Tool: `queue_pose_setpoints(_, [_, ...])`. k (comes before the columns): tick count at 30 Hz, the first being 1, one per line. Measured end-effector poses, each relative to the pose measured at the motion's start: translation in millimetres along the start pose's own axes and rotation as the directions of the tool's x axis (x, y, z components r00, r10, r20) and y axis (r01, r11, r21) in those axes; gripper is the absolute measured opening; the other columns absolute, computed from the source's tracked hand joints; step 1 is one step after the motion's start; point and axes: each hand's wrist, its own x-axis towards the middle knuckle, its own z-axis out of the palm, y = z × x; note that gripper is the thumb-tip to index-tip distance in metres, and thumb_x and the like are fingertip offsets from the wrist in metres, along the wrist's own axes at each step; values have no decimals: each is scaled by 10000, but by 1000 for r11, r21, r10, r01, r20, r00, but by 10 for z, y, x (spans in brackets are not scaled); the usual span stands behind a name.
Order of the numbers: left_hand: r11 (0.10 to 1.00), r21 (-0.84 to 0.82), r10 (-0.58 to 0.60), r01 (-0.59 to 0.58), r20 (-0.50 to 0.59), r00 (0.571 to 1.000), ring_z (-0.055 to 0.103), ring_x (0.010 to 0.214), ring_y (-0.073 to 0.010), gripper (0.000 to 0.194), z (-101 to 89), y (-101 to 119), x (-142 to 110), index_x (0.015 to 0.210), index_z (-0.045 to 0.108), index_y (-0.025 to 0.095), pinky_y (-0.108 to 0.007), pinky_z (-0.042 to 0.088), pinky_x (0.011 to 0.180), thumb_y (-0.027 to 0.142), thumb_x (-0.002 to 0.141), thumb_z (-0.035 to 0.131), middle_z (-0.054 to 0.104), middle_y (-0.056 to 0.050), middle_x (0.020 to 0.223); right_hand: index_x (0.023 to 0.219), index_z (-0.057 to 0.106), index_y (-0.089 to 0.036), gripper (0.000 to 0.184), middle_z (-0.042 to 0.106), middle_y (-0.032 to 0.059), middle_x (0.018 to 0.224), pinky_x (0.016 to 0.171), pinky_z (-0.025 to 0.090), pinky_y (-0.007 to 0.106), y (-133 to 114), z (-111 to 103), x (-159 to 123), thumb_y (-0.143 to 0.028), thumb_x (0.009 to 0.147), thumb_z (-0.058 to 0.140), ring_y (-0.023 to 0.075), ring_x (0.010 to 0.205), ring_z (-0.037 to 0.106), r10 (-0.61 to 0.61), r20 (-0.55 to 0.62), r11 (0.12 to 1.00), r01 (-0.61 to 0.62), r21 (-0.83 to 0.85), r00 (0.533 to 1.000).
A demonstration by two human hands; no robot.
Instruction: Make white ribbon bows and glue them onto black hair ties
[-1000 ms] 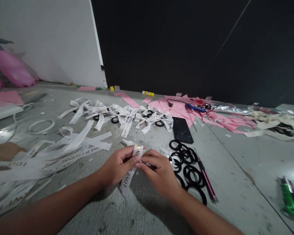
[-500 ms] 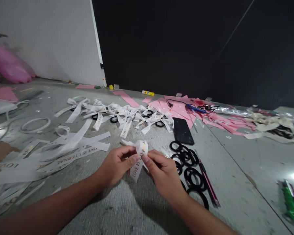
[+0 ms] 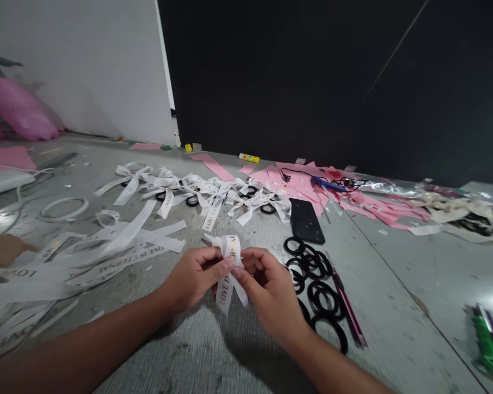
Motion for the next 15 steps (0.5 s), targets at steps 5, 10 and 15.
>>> queue_pose_setpoints(5, [990, 137, 11, 6, -120, 993, 416, 500, -79, 346, -35, -5, 24, 694, 665, 118, -210, 339, 469, 453, 773, 637, 523, 16, 563, 1135, 481, -229, 368, 634, 11, 799, 537, 500, 244, 9, 32, -21, -317, 821, 653, 142, 633, 610, 8, 85, 1000, -10, 26, 996])
queue_pose_setpoints(10, [923, 385, 142, -16, -301, 943, 343, 488, -76, 407, -105, 28, 73, 547, 559, 145, -218, 259, 456, 449, 816, 568, 403, 44, 493, 1230, 453, -227, 434, 648, 44, 879, 610, 532, 271, 39, -9, -22, -196, 829, 616, 165, 711, 641, -161, 155, 939, 200, -280, 975])
queue_pose_setpoints(15, [845, 535, 150, 20, -271, 951, 310, 476, -79, 418, -163, 38, 106, 488, 467, 160, -228, 215, 455, 397, 826, 538, 336, 51, 456, 1058, 624, -201, 265, 648, 54, 879, 702, 516, 304, 22, -120, -37, -42, 881, 509, 171, 793, 630, -624, 316, 450, 659, -602, 715])
